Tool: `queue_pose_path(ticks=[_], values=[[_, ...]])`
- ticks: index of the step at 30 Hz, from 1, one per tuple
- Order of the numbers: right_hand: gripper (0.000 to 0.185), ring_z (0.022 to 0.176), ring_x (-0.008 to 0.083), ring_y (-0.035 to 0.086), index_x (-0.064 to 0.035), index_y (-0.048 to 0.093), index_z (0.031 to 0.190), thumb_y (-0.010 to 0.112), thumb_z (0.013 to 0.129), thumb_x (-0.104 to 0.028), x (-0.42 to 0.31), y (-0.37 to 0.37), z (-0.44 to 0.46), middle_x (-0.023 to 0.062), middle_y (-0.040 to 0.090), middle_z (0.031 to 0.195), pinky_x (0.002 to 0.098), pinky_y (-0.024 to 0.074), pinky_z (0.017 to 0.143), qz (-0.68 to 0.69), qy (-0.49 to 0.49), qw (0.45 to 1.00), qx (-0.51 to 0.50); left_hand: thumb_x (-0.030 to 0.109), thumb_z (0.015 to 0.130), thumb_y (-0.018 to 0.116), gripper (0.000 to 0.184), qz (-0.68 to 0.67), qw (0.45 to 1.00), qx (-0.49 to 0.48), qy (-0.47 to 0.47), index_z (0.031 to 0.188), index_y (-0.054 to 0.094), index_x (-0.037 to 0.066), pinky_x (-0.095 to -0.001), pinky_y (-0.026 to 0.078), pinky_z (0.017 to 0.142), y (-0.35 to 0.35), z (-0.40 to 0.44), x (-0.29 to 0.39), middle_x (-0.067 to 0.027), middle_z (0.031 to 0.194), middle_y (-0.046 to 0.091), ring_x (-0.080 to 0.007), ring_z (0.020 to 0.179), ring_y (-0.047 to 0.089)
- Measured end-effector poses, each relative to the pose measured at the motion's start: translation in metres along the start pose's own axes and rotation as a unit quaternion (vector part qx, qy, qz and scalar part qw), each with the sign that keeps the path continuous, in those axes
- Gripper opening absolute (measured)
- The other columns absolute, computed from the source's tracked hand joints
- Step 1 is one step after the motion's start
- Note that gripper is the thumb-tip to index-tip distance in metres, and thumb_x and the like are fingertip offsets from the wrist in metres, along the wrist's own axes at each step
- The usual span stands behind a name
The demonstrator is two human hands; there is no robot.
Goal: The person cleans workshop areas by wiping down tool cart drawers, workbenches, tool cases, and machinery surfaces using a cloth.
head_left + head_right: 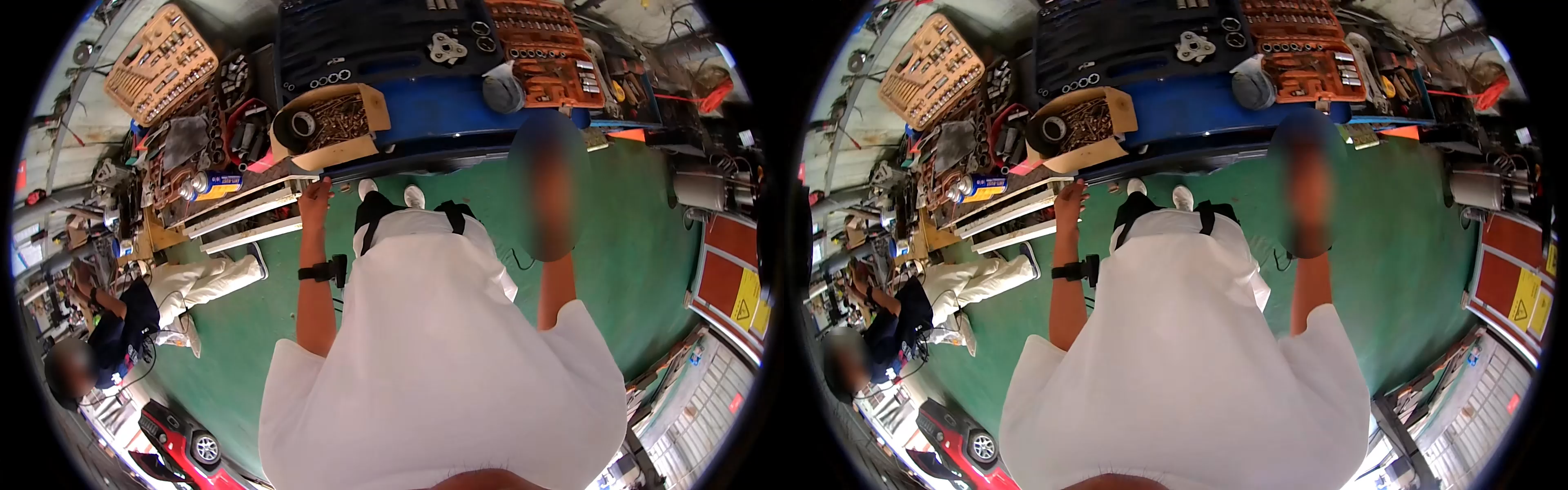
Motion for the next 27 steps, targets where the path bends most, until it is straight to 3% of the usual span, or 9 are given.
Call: queue_pose_path(ticks=[2,5,8,11,14,16,19,26,27], values=[[0.043,0.116,0.0315,0.054,-0.0040,0.044,0.137,0.052,0.097,-0.017,0.005,0.040,-0.016,0.0168,0.053,0.130,0.0396,0.0429,0.099,0.075,0.094,0.976,-0.183,0.046,0.088,0.065,0.037,-0.027,0.999,-0.014,-0.016,0.103,0.066,0.012,-0.0264,0.043,0.068,0.005,0.005,-0.008,0.0014,0.095,0.069,-0.0083,0.081,0.063],[0.042,0.114,0.0332,0.055,-0.0036,0.045,0.136,0.050,0.096,-0.015,-0.040,0.050,-0.034,0.0183,0.054,0.128,0.0407,0.0446,0.096,-0.034,-0.063,0.990,-0.118,0.044,0.089,0.064,0.036,-0.064,0.996,-0.021,-0.060,0.107,0.064,0.012,-0.0269,0.042,0.071,0.013,-0.006,0.000,0.0011,0.098,0.068,-0.0091,0.084,0.062],[0.041,0.111,0.0338,0.057,-0.0034,0.048,0.134,0.051,0.094,-0.015,-0.055,0.057,-0.039,0.0192,0.056,0.125,0.0419,0.0458,0.094,-0.011,-0.111,0.987,-0.112,0.043,0.090,0.062,0.039,-0.118,0.988,-0.045,-0.089,0.113,0.060,0.012,-0.0282,0.042,0.074,0.018,-0.008,0.000,0.0000,0.104,0.068,-0.0108,0.087,0.062],[0.040,0.104,0.0338,0.060,-0.0034,0.050,0.132,0.051,0.094,-0.015,-0.049,0.035,-0.017,0.0187,0.059,0.121,0.0419,0.0481,0.087,0.062,-0.088,0.985,-0.134,0.051,0.090,0.060,0.039,-0.120,0.989,-0.044,-0.072,0.095,0.063,0.012,-0.0278,0.042,0.071,0.019,-0.019,0.019,0.0014,0.094,0.068,-0.0094,0.083,0.062],[0.037,0.096,0.0324,0.061,-0.0034,0.051,0.130,0.050,0.096,-0.017,-0.005,0.019,-0.010,0.0163,0.061,0.117,0.0412,0.0492,0.081,0.039,-0.073,0.989,-0.121,0.050,0.091,0.059,0.040,-0.116,0.990,-0.050,-0.057,0.099,0.061,0.011,-0.0300,0.042,0.073,0.019,-0.017,0.018,0.0010,0.095,0.068,-0.0099,0.083,0.062],[0.036,0.092,0.0310,0.061,-0.0026,0.051,0.129,0.049,0.096,-0.015,0.057,0.021,-0.019,0.0162,0.062,0.112,0.0425,0.0494,0.078,0.071,0.034,0.991,-0.107,0.048,0.092,0.058,0.039,-0.127,0.989,-0.053,-0.058,0.102,0.059,0.011,-0.0306,0.043,0.074,0.023,-0.017,0.015,-0.0002,0.098,0.067,-0.0105,0.083,0.062],[0.034,0.091,0.0312,0.061,-0.0022,0.053,0.126,0.048,0.096,-0.016,0.074,0.022,-0.017,0.0168,0.062,0.108,0.0422,0.0492,0.079,-0.066,-0.010,0.994,-0.087,0.048,0.092,0.058,0.039,-0.147,0.986,-0.057,-0.047,0.106,0.058,0.012,-0.0310,0.043,0.075,0.025,-0.015,0.012,-0.0013,0.100,0.067,-0.0112,0.084,0.062],[0.034,0.099,0.0329,0.060,-0.0023,0.053,0.127,0.049,0.096,-0.016,-0.036,0.013,-0.011,0.0177,0.061,0.113,0.0427,0.0484,0.085,0.073,-0.021,0.991,-0.112,0.045,0.094,0.057,0.042,-0.153,0.983,-0.098,-0.033,0.117,0.052,0.010,-0.0326,0.043,0.081,0.022,-0.015,0.013,-0.0042,0.108,0.067,-0.0142,0.094,0.062],[0.035,0.097,0.0321,0.060,-0.0025,0.052,0.128,0.048,0.096,-0.017,-0.047,0.020,-0.021,0.0175,0.061,0.113,0.0413,0.0483,0.083,0.032,-0.083,0.991,-0.101,0.045,0.094,0.058,0.044,-0.140,0.982,-0.123,-0.039,0.120,0.051,0.011,-0.0330,0.042,0.084,0.023,-0.015,0.011,-0.0038,0.110,0.066,-0.0145,0.097,0.060]])
Point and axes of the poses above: each hand's wrist, its own z-axis towards the middle knuckle, its own y-axis out of the palm, x = y × z, the point moved 8 cm from there along z, towards the middle knuckle
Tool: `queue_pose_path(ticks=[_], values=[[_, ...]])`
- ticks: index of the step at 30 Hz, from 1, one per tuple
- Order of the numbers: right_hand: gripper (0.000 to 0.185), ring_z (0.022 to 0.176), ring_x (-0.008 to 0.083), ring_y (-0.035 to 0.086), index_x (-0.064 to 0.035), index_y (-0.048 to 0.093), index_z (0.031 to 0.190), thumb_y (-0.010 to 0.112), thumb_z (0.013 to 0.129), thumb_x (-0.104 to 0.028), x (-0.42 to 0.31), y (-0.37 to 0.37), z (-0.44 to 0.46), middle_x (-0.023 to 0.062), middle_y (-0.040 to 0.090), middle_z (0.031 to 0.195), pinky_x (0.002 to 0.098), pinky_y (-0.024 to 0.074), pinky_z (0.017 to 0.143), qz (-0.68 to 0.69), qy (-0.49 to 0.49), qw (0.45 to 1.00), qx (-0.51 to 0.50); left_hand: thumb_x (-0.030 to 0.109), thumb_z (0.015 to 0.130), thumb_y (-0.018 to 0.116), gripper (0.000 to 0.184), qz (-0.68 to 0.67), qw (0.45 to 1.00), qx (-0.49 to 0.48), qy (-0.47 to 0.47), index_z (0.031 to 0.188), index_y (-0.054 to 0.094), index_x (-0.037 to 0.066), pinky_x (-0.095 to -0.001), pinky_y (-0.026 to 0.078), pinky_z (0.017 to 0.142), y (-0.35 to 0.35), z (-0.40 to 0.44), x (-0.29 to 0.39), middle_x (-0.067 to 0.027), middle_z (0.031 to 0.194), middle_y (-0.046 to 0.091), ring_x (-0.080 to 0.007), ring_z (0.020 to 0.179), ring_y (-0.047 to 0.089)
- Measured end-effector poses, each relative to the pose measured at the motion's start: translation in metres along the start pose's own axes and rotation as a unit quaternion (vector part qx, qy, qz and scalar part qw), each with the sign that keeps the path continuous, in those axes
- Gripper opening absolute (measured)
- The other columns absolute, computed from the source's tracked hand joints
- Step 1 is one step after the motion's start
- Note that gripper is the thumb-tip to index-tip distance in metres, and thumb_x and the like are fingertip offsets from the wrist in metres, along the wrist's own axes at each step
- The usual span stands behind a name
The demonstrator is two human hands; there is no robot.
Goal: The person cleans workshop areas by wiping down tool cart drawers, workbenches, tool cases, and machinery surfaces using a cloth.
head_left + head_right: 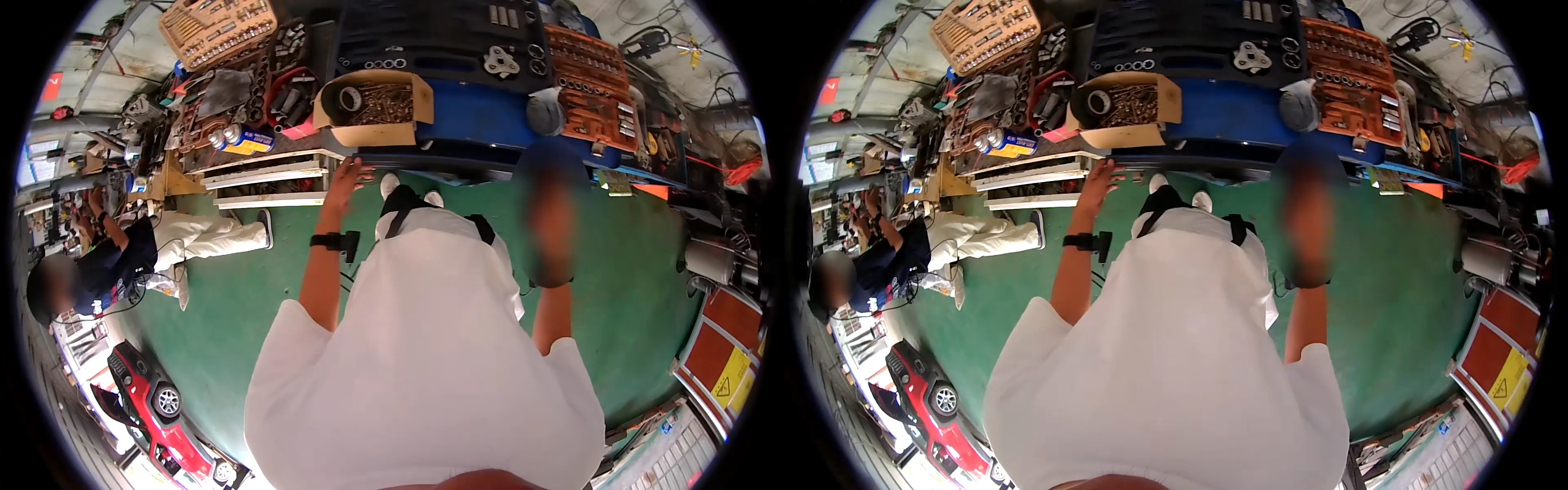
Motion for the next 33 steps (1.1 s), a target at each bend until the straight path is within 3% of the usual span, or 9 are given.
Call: queue_pose_path(ticks=[1,6,11,13,17,25,28,32,33], values=[[0.036,0.095,0.0314,0.060,-0.0026,0.051,0.129,0.048,0.096,-0.017,-0.008,0.002,-0.004,0.0173,0.060,0.112,0.0400,0.0482,0.082,-0.047,-0.057,0.997,0.004,0.046,0.095,0.056,0.052,0.007,1.000,0.011,0.011,0.126,0.048,0.005,-0.0332,0.044,0.081,0.000,-0.001,0.002,-0.0052,0.106,0.068,-0.0137,0.091,0.063],[0.038,0.095,0.0321,0.061,-0.0035,0.050,0.130,0.050,0.094,-0.015,0.047,-0.008,0.000,0.0177,0.061,0.115,0.0419,0.0501,0.080,-0.011,0.007,0.999,-0.037,0.049,0.093,0.057,0.066,0.066,0.998,0.018,-0.004,0.134,0.043,0.000,-0.0330,0.043,0.081,-0.003,0.003,0.005,-0.0053,0.103,0.070,-0.0139,0.089,0.063],[0.043,0.087,0.0349,0.065,-0.0127,0.051,0.131,0.057,0.089,-0.020,0.147,-0.001,-0.010,0.0176,0.065,0.109,0.0442,0.0528,0.072,-0.049,0.067,0.997,0.006,0.055,0.093,0.054,0.052,0.124,0.991,0.043,-0.012,0.115,0.057,0.008,-0.0304,0.043,0.078,-0.006,0.000,0.010,-0.0028,0.098,0.071,-0.0124,0.082,0.062],[0.049,0.080,0.0382,0.067,-0.0181,0.053,0.129,0.064,0.083,-0.031,0.175,-0.002,-0.015,0.0182,0.069,0.091,0.0479,0.0554,0.070,-0.113,0.304,0.944,-0.064,0.056,0.092,0.054,0.055,0.129,0.990,0.042,-0.023,0.117,0.056,0.007,-0.0303,0.043,0.077,-0.006,0.001,0.009,-0.0031,0.098,0.071,-0.0120,0.083,0.062],[0.060,0.076,0.0415,0.067,-0.0231,0.050,0.131,0.069,0.076,-0.036,0.157,0.021,-0.017,0.0193,0.069,0.083,0.0520,0.0554,0.069,-0.095,0.315,0.944,0.002,0.061,0.091,0.052,0.063,0.133,0.989,0.035,-0.050,0.123,0.053,0.007,-0.0305,0.044,0.077,-0.008,0.003,0.003,-0.0037,0.099,0.071,-0.0123,0.083,0.062],[0.071,0.074,0.0434,0.066,-0.0218,0.041,0.140,0.067,0.075,-0.034,0.019,0.072,0.005,0.0221,0.067,0.082,0.0524,0.0534,0.065,-0.014,0.176,0.974,-0.139,0.074,0.089,0.037,0.075,0.148,0.981,-0.055,-0.116,0.124,0.060,0.012,-0.0321,0.044,0.083,0.001,0.002,-0.009,-0.0032,0.104,0.069,-0.0146,0.092,0.061],[0.079,0.072,0.0429,0.066,-0.0130,0.035,0.144,0.067,0.075,-0.032,-0.023,0.077,0.014,0.0219,0.067,0.083,0.0512,0.0536,0.063,-0.032,0.185,0.965,-0.185,0.074,0.088,0.038,0.078,0.151,0.980,-0.065,-0.116,0.123,0.061,0.009,-0.0327,0.045,0.080,0.013,-0.006,-0.012,-0.0042,0.101,0.070,-0.0144,0.086,0.062],[0.082,0.071,0.0426,0.066,-0.0065,0.032,0.145,0.067,0.075,-0.032,-0.060,0.077,0.015,0.0240,0.067,0.085,0.0508,0.0536,0.061,-0.044,0.115,0.961,-0.249,0.054,0.092,0.055,0.061,0.200,0.955,-0.219,0.005,0.128,0.054,0.005,-0.0306,0.046,0.079,0.027,-0.042,0.008,-0.0061,0.112,0.065,-0.0152,0.094,0.062],[0.082,0.070,0.0425,0.066,-0.0062,0.033,0.144,0.068,0.075,-0.032,-0.071,0.077,0.019,0.0246,0.067,0.085,0.0510,0.0536,0.061,-0.044,0.095,0.960,-0.261,0.043,0.092,0.062,0.055,0.210,0.948,-0.235,-0.033,0.131,0.051,0.005,-0.0312,0.048,0.082,0.024,-0.051,0.019,-0.0086,0.116,0.064,-0.0166,0.099,0.061]])
Point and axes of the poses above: each hand's wrist, its own z-axis towards the middle knuckle, its own y-axis out of the palm, x = y × z, the point moved 8 cm from there along z, towards the middle knuckle
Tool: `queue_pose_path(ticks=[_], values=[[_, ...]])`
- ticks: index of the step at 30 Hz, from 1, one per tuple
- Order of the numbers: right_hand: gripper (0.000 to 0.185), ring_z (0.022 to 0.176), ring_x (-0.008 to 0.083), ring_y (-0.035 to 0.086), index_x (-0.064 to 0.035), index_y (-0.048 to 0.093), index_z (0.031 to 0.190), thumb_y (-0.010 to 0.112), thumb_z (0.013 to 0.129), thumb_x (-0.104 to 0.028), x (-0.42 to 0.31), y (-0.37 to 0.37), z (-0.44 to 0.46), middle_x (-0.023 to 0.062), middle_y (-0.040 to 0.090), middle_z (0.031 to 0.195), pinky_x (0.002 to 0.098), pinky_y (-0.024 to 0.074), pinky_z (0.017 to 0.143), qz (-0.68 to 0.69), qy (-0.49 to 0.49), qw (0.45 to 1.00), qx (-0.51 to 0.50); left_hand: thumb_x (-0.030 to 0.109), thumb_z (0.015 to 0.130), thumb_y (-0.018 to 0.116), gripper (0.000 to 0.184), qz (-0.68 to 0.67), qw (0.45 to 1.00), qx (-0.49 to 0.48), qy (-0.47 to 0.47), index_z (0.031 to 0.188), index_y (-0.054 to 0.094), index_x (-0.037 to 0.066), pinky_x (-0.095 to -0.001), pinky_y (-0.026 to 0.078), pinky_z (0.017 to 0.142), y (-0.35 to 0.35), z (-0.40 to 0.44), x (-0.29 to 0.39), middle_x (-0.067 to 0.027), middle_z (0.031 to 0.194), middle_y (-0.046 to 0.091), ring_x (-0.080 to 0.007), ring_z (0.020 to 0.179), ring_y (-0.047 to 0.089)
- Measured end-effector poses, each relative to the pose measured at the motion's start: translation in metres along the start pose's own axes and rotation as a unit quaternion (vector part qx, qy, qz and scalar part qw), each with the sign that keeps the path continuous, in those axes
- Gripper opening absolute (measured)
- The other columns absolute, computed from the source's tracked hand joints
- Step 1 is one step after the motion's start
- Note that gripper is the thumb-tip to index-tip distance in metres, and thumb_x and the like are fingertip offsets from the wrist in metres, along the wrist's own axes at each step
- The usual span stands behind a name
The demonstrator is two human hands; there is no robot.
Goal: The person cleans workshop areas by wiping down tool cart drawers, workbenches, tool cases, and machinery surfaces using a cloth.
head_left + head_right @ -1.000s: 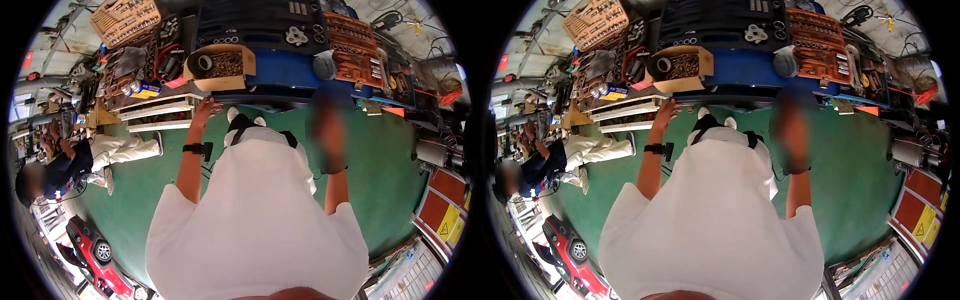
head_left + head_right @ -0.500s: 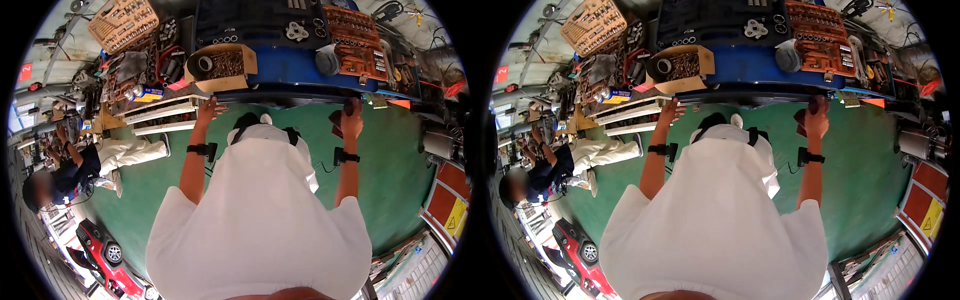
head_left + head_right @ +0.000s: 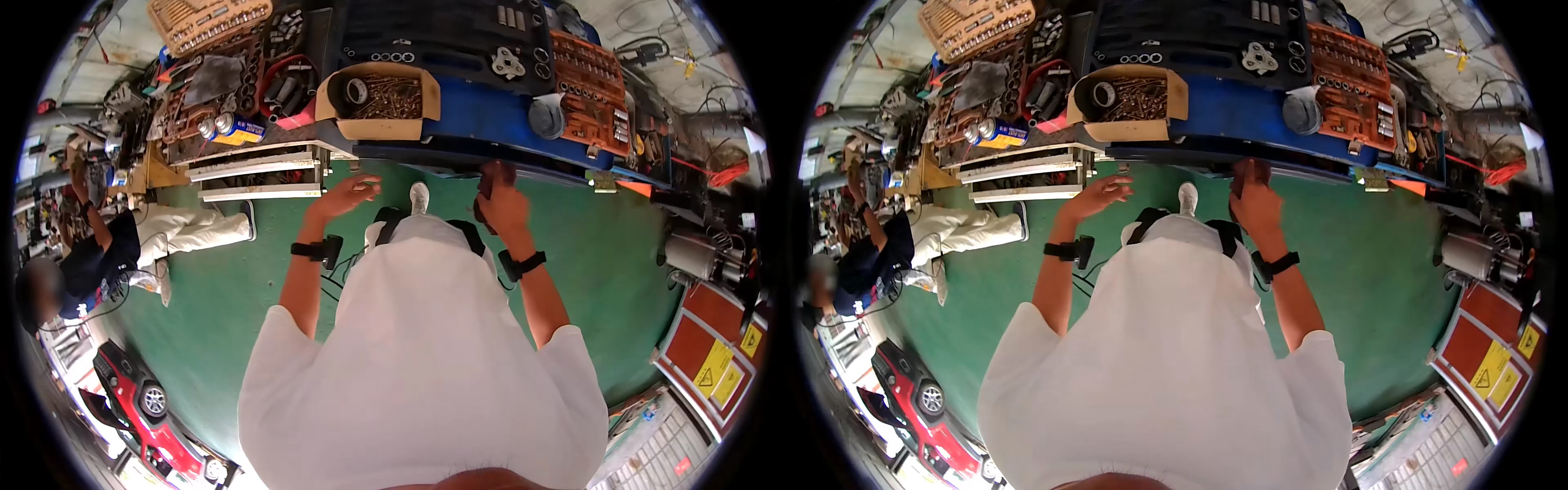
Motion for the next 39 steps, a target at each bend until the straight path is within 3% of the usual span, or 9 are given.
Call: queue_pose_path(ticks=[8,10,13,15,21,24,30,37,39], values=[[0.078,0.071,0.0443,0.065,-0.0017,0.036,0.141,0.068,0.076,-0.031,-0.095,0.043,0.026,0.0267,0.066,0.086,0.0519,0.0535,0.064,0.035,-0.111,0.993,-0.031,0.030,0.085,0.072,0.070,-0.021,1.000,0.006,0.017,0.142,0.037,0.008,-0.0366,0.048,0.091,0.018,-0.020,-0.005,-0.0121,0.123,0.060,-0.0209,0.110,0.059],[0.079,0.077,0.0463,0.064,0.0105,0.034,0.137,0.067,0.076,-0.029,-0.138,0.055,0.031,0.0312,0.064,0.086,0.0502,0.0543,0.071,0.167,-0.223,0.960,-0.041,0.029,0.082,0.076,0.075,-0.030,1.000,0.002,0.005,0.142,0.036,0.007,-0.0377,0.048,0.093,0.034,-0.008,-0.009,-0.0127,0.123,0.060,-0.0215,0.111,0.059],[0.082,0.079,0.0476,0.063,0.0203,0.030,0.132,0.068,0.076,-0.027,-0.194,0.051,0.039,0.0334,0.062,0.085,0.0483,0.0543,0.072,0.256,-0.306,0.911,-0.104,0.028,0.074,0.082,0.088,0.188,0.951,0.108,0.218,0.142,0.031,0.006,-0.0359,0.052,0.084,0.030,-0.011,0.019,-0.0161,0.107,0.064,-0.0204,0.096,0.064],[0.082,0.080,0.0474,0.063,0.0207,0.031,0.132,0.067,0.077,-0.027,-0.216,0.055,0.038,0.0332,0.063,0.086,0.0491,0.0537,0.072,0.233,-0.275,0.922,-0.140,0.016,0.077,0.077,0.079,0.021,0.994,-0.015,0.102,0.140,0.032,0.003,-0.0326,0.055,0.071,0.041,-0.008,0.002,-0.0136,0.101,0.064,-0.0200,0.082,0.067],[0.075,0.084,0.0459,0.062,0.0125,0.035,0.135,0.065,0.080,-0.029,-0.210,0.071,0.024,0.0302,0.064,0.089,0.0509,0.0518,0.074,0.254,-0.209,0.929,-0.169,-0.002,0.081,0.055,0.064,-0.125,0.989,0.026,-0.072,0.140,0.031,0.003,-0.0305,0.057,0.062,0.012,-0.011,-0.063,-0.0132,0.103,0.063,-0.0161,0.078,0.066],[0.068,0.085,0.0441,0.063,0.0043,0.041,0.136,0.063,0.082,-0.029,-0.185,0.079,0.028,0.0267,0.065,0.089,0.0503,0.0519,0.071,0.209,-0.214,0.942,-0.153,-0.007,0.081,0.050,0.063,-0.239,0.963,0.108,0.065,0.140,0.032,0.003,-0.0324,0.060,0.065,-0.002,0.009,-0.083,-0.0145,0.113,0.060,-0.0197,0.086,0.067],[0.048,0.063,0.0398,0.061,-0.0143,0.063,0.124,0.059,0.076,-0.013,-0.112,0.054,0.020,0.0197,0.062,0.066,0.0479,0.0511,0.058,0.161,-0.161,0.973,0.034,0.003,0.093,0.052,0.042,-0.447,0.889,0.009,0.095,0.134,0.042,0.004,-0.0391,0.048,0.102,0.039,0.072,-0.075,-0.0102,0.128,0.053,-0.0236,0.116,0.056],[0.038,0.056,0.0352,0.060,-0.0123,0.066,0.116,0.060,0.079,-0.013,-0.057,0.047,0.019,0.0158,0.060,0.060,0.0415,0.0498,0.055,0.192,-0.132,0.971,-0.058,0.028,0.094,0.063,0.045,-0.589,0.796,-0.022,0.137,0.130,0.045,0.009,-0.0396,0.042,0.107,0.070,0.076,-0.012,-0.0068,0.131,0.052,-0.0250,0.122,0.052],[0.032,0.065,0.0330,0.064,-0.0099,0.066,0.111,0.061,0.080,-0.017,-0.051,0.025,0.022,0.0148,0.067,0.082,0.0421,0.0513,0.061,0.135,-0.103,0.985,0.003,0.037,0.090,0.067,0.052,-0.557,0.814,0.014,0.166,0.129,0.046,0.010,-0.0387,0.044,0.105,0.059,0.076,-0.014,-0.0091,0.128,0.055,-0.0234,0.117,0.057]])
Point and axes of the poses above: each hand's wrist, its own z-axis towards the middle knuckle, its own y-axis out of the palm, x = y × z, the point moved 8 cm from there along z, towards the middle knuckle
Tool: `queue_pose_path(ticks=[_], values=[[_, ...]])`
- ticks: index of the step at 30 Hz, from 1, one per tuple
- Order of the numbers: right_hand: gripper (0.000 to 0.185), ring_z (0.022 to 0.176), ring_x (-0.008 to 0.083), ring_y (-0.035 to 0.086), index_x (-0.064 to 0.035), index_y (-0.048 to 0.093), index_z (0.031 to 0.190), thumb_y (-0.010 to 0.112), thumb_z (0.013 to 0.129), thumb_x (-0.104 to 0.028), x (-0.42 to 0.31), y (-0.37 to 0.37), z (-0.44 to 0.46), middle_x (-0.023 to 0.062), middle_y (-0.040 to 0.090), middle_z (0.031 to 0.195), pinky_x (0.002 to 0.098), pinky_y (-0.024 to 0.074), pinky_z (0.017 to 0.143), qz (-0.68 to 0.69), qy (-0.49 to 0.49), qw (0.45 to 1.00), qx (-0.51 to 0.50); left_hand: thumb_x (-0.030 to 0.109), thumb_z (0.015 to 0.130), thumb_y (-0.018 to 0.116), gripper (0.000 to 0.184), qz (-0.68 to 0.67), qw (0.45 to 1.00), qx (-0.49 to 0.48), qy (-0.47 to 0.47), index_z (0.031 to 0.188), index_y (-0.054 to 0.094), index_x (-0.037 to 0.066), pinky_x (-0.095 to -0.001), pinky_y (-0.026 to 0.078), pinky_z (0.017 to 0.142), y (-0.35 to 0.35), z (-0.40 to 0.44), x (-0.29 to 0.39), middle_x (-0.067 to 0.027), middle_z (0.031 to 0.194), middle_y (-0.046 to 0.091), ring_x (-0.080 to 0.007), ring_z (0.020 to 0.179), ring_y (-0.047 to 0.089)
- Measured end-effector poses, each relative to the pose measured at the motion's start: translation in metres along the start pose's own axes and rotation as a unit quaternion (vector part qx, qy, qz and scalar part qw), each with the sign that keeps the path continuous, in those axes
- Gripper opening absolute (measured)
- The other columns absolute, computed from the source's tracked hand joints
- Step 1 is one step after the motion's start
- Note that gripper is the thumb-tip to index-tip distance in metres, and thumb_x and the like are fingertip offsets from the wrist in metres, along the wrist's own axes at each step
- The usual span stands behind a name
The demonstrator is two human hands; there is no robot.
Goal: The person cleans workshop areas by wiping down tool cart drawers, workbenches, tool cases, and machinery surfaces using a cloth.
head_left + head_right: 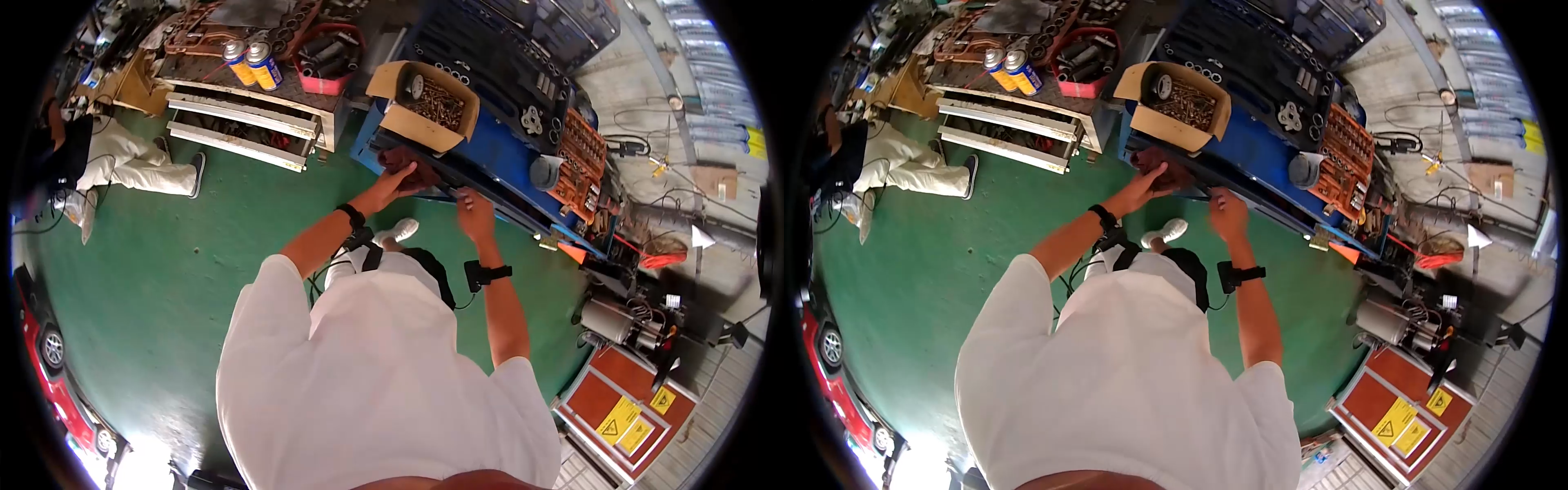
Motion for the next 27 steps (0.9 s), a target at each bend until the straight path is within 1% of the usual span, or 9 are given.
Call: queue_pose_path(ticks=[4,7,12,16,18,20,21,24,27], values=[[0.029,0.086,0.0315,0.065,-0.0095,0.064,0.110,0.061,0.082,-0.018,-0.003,-0.024,0.000,0.0137,0.063,0.114,0.0429,0.0520,0.070,-0.065,-0.076,0.984,0.146,0.040,0.087,0.069,0.057,0.073,0.995,0.074,-0.013,0.130,0.045,0.012,-0.0433,0.049,0.097,-0.030,-0.004,0.020,-0.0073,0.125,0.056,-0.0240,0.112,0.059],[0.034,0.096,0.0314,0.062,-0.0087,0.062,0.117,0.062,0.084,-0.013,0.012,-0.022,-0.008,0.0137,0.057,0.125,0.0396,0.0515,0.076,-0.081,-0.049,0.991,0.093,0.040,0.087,0.069,0.057,0.124,0.987,0.098,0.011,0.131,0.044,0.014,-0.0440,0.049,0.096,-0.046,-0.008,0.033,-0.0062,0.127,0.054,-0.0238,0.113,0.058],[0.038,0.116,0.0334,0.056,-0.0102,0.061,0.121,0.063,0.084,-0.016,0.025,-0.036,-0.026,0.0142,0.057,0.130,0.0406,0.0490,0.092,0.004,-0.145,0.989,0.003,0.043,0.085,0.070,0.054,0.045,0.984,0.172,0.012,0.128,0.049,0.018,-0.0469,0.045,0.098,-0.036,-0.014,0.013,-0.0048,0.127,0.054,-0.0225,0.115,0.055],[0.035,0.111,0.0327,0.059,-0.0077,0.062,0.120,0.062,0.085,-0.015,0.075,-0.056,-0.036,0.0159,0.061,0.123,0.0404,0.0498,0.090,0.029,-0.118,0.991,-0.046,0.044,0.088,0.067,0.051,0.049,0.985,0.155,-0.057,0.128,0.048,0.020,-0.0441,0.045,0.097,-0.019,0.004,-0.002,-0.0025,0.133,0.049,-0.0218,0.122,0.048],[0.032,0.096,0.0261,0.064,-0.0076,0.060,0.121,0.060,0.089,-0.013,0.112,-0.055,-0.050,0.0129,0.065,0.114,0.0354,0.0519,0.074,0.038,-0.081,0.994,-0.067,0.043,0.089,0.065,0.051,0.062,0.985,0.145,-0.075,0.131,0.046,0.020,-0.0427,0.045,0.097,-0.013,0.005,-0.022,-0.0021,0.137,0.045,-0.0219,0.125,0.046],[0.032,0.088,0.0245,0.065,-0.0070,0.060,0.121,0.060,0.089,-0.013,0.136,-0.059,-0.065,0.0127,0.066,0.105,0.0347,0.0522,0.073,0.055,-0.034,0.991,-0.114,0.041,0.091,0.062,0.047,0.208,0.964,0.105,-0.129,0.129,0.047,0.019,-0.0431,0.044,0.097,0.010,0.021,-0.056,-0.0032,0.136,0.046,-0.0220,0.122,0.047],[0.032,0.081,0.0228,0.065,-0.0065,0.060,0.121,0.060,0.090,-0.013,0.152,-0.057,-0.071,0.0124,0.068,0.097,0.0340,0.0524,0.072,0.064,0.012,0.985,-0.158,0.041,0.092,0.061,0.040,0.158,0.967,0.188,-0.064,0.124,0.053,0.018,-0.0427,0.044,0.094,0.031,0.021,-0.061,-0.0043,0.130,0.052,-0.0211,0.119,0.049],[0.030,0.076,0.0205,0.066,-0.0053,0.062,0.118,0.059,0.089,-0.012,0.184,-0.063,-0.095,0.0114,0.068,0.088,0.0335,0.0527,0.070,0.079,0.004,0.980,-0.182,0.040,0.091,0.062,0.039,0.018,0.983,0.178,-0.035,0.121,0.055,0.018,-0.0431,0.044,0.092,0.029,0.039,-0.098,-0.0043,0.122,0.058,-0.0208,0.112,0.055],[0.031,0.074,0.0234,0.066,-0.0038,0.062,0.118,0.060,0.088,-0.012,0.237,-0.067,-0.114,0.0141,0.069,0.089,0.0359,0.0526,0.066,0.126,0.021,0.980,-0.153,0.042,0.090,0.064,0.039,0.096,0.971,0.221,0.002,0.118,0.057,0.015,-0.0409,0.048,0.082,0.023,0.041,-0.112,-0.0048,0.112,0.062,-0.0199,0.102,0.060]])
Point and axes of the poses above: each hand's wrist, its own z-axis towards the middle knuckle, its own y-axis out of the palm, x = y × z, the point moved 8 cm from there along z, towards the middle knuckle
